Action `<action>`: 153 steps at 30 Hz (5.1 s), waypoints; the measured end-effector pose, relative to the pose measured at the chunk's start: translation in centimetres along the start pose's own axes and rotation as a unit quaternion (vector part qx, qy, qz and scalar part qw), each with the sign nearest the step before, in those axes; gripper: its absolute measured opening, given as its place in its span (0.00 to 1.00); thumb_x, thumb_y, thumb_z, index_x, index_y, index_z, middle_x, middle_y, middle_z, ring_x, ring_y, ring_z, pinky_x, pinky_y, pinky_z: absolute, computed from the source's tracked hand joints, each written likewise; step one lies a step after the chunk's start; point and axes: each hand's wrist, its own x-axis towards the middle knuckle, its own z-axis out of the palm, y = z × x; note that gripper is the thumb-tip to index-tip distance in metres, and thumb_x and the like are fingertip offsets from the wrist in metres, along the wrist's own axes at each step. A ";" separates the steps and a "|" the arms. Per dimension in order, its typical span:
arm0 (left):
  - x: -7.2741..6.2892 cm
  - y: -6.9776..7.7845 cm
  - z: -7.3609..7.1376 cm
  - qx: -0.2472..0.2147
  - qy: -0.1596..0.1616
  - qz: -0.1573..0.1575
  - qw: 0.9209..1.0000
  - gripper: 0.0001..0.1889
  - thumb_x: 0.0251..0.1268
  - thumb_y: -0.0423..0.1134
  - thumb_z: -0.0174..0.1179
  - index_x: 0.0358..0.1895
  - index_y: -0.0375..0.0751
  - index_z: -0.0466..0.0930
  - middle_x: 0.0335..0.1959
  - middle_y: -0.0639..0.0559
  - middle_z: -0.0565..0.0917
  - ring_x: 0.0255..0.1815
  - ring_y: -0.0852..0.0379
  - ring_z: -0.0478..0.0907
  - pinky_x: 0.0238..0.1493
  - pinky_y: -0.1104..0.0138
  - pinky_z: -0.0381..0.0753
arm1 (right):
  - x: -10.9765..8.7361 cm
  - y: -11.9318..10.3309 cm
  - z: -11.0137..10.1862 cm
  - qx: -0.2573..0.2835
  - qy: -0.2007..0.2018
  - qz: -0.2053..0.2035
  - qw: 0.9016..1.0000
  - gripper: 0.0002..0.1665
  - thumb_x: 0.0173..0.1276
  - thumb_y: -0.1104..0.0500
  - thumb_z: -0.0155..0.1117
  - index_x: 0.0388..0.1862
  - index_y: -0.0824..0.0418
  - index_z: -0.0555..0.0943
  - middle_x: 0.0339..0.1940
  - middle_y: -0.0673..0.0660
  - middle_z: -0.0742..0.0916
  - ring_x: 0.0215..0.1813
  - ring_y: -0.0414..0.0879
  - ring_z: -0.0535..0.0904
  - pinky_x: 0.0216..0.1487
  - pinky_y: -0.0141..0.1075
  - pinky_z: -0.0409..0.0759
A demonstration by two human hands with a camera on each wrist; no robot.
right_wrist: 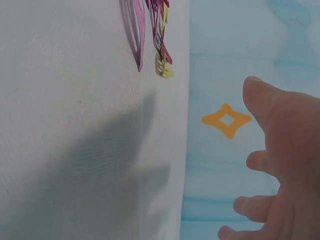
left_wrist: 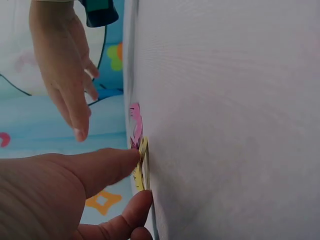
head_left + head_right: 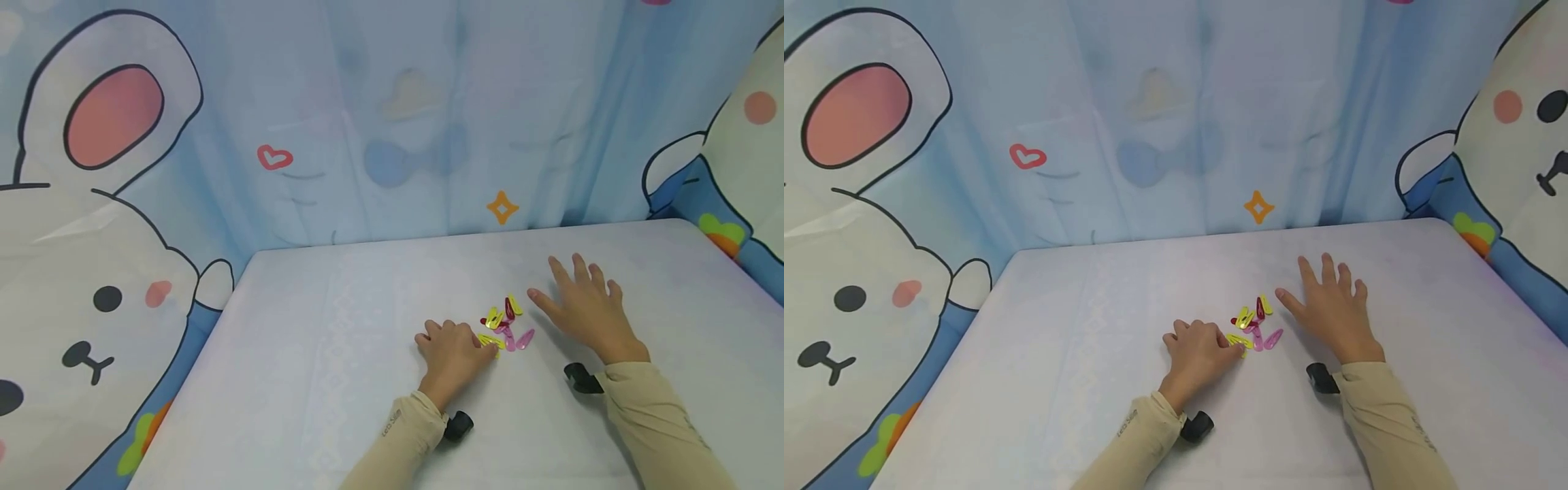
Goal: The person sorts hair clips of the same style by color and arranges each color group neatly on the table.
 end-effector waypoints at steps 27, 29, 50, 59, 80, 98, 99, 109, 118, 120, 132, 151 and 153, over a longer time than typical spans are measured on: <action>3.4 -6.8 -4.8 -0.196 0.049 -0.066 0.977 0.05 0.73 0.35 0.66 0.36 0.43 0.89 0.30 0.57 0.83 0.39 0.54 0.77 0.55 0.45 0.65 | 0.0 0.8 -0.2 0.014 -0.030 0.015 0.999 0.51 0.81 0.44 0.62 0.79 0.81 0.56 0.78 0.89 0.52 0.76 0.88 0.46 0.70 0.81 0.46; 4.3 -8.3 -5.9 -0.204 0.060 -0.079 0.974 0.06 0.75 0.36 0.64 0.39 0.41 0.89 0.30 0.55 0.83 0.37 0.55 0.77 0.57 0.43 0.65 | 0.0 0.9 0.0 0.018 -0.031 0.015 0.999 0.51 0.81 0.44 0.62 0.79 0.81 0.56 0.77 0.89 0.52 0.76 0.88 0.47 0.69 0.82 0.47; 9.7 -21.1 -11.3 -0.135 0.101 -0.187 0.968 0.13 0.79 0.35 0.55 0.50 0.28 0.86 0.51 0.35 0.86 0.59 0.33 0.77 0.66 0.42 0.68 | 0.6 0.2 0.2 0.007 -0.030 -0.014 0.999 0.44 0.80 0.51 0.62 0.77 0.82 0.60 0.75 0.90 0.58 0.74 0.89 0.54 0.66 0.82 0.54; 10.3 -21.2 -10.4 -0.085 0.121 -0.210 0.966 0.15 0.78 0.33 0.49 0.47 0.24 0.84 0.51 0.29 0.85 0.60 0.29 0.74 0.63 0.42 0.70 | 0.8 -0.1 0.6 0.024 0.000 -0.049 0.999 0.36 0.79 0.54 0.66 0.72 0.80 0.70 0.70 0.85 0.72 0.71 0.82 0.67 0.65 0.77 0.65; 9.8 -21.9 -10.7 -0.146 0.132 -0.199 0.960 0.10 0.73 0.33 0.60 0.45 0.29 0.87 0.44 0.37 0.86 0.48 0.39 0.81 0.53 0.49 0.80 | 1.7 -2.6 2.0 0.108 -0.041 -0.061 0.991 0.09 0.68 0.65 0.72 0.38 0.73 0.85 0.31 0.60 0.86 0.34 0.54 0.78 0.37 0.50 0.83; 10.6 -22.3 -10.5 -0.145 0.121 -0.190 0.963 0.08 0.74 0.33 0.62 0.44 0.30 0.87 0.43 0.39 0.86 0.48 0.41 0.81 0.54 0.49 0.79 | 2.1 -2.8 2.0 0.110 -0.074 -0.024 0.991 0.09 0.67 0.67 0.68 0.38 0.75 0.79 0.31 0.62 0.83 0.32 0.53 0.77 0.33 0.44 0.80; 10.7 -22.3 -10.6 -0.145 0.116 -0.190 0.964 0.08 0.74 0.33 0.62 0.45 0.30 0.87 0.43 0.39 0.86 0.48 0.41 0.81 0.53 0.50 0.79 | 2.1 -2.7 2.0 0.114 -0.075 -0.024 0.990 0.09 0.68 0.67 0.67 0.38 0.74 0.79 0.30 0.62 0.82 0.32 0.53 0.76 0.32 0.44 0.79; 11.2 -22.1 -11.3 -0.151 0.088 -0.205 0.963 0.09 0.72 0.35 0.65 0.44 0.31 0.88 0.48 0.37 0.87 0.52 0.40 0.82 0.57 0.48 0.79 | 2.6 -2.6 1.5 0.163 -0.056 -0.026 0.985 0.08 0.72 0.65 0.62 0.38 0.68 0.74 0.27 0.58 0.79 0.30 0.51 0.73 0.28 0.43 0.74; 11.6 -22.2 -11.2 -0.118 0.072 -0.211 0.968 0.07 0.73 0.34 0.64 0.43 0.32 0.87 0.45 0.39 0.86 0.53 0.39 0.81 0.59 0.44 0.77 | 3.4 -5.2 1.5 0.255 -0.049 -0.066 0.964 0.08 0.70 0.65 0.67 0.36 0.66 0.75 0.28 0.56 0.83 0.28 0.49 0.79 0.28 0.38 0.77; 11.6 -22.2 -11.1 -0.114 0.072 -0.212 0.968 0.06 0.73 0.33 0.63 0.43 0.32 0.87 0.44 0.40 0.86 0.52 0.40 0.81 0.59 0.44 0.77 | 3.7 -5.8 1.6 0.269 -0.058 -0.071 0.959 0.09 0.70 0.64 0.68 0.35 0.65 0.75 0.28 0.56 0.82 0.28 0.49 0.79 0.27 0.38 0.78; 11.2 -22.4 -11.2 -0.128 0.093 -0.207 0.965 0.05 0.72 0.32 0.64 0.41 0.32 0.87 0.42 0.40 0.86 0.49 0.41 0.82 0.59 0.44 0.76 | 5.9 -10.6 3.4 0.373 -0.102 -0.104 0.917 0.09 0.74 0.66 0.68 0.46 0.70 0.78 0.34 0.62 0.88 0.34 0.56 0.86 0.36 0.43 0.84; 11.6 -23.0 -11.0 -0.141 0.102 -0.205 0.963 0.06 0.72 0.32 0.65 0.42 0.32 0.88 0.43 0.41 0.87 0.49 0.43 0.81 0.60 0.45 0.76 | 10.0 -18.1 7.2 0.499 -0.141 -0.055 0.853 0.10 0.78 0.68 0.64 0.49 0.77 0.83 0.43 0.66 0.89 0.36 0.46 0.86 0.38 0.33 0.83; 11.6 -23.0 -11.0 -0.143 0.105 -0.205 0.963 0.05 0.72 0.32 0.65 0.42 0.32 0.88 0.42 0.41 0.86 0.48 0.43 0.81 0.59 0.46 0.76 | 10.3 -19.0 7.4 0.510 -0.150 -0.035 0.846 0.10 0.79 0.67 0.63 0.49 0.77 0.83 0.44 0.66 0.89 0.35 0.44 0.85 0.37 0.32 0.81</action>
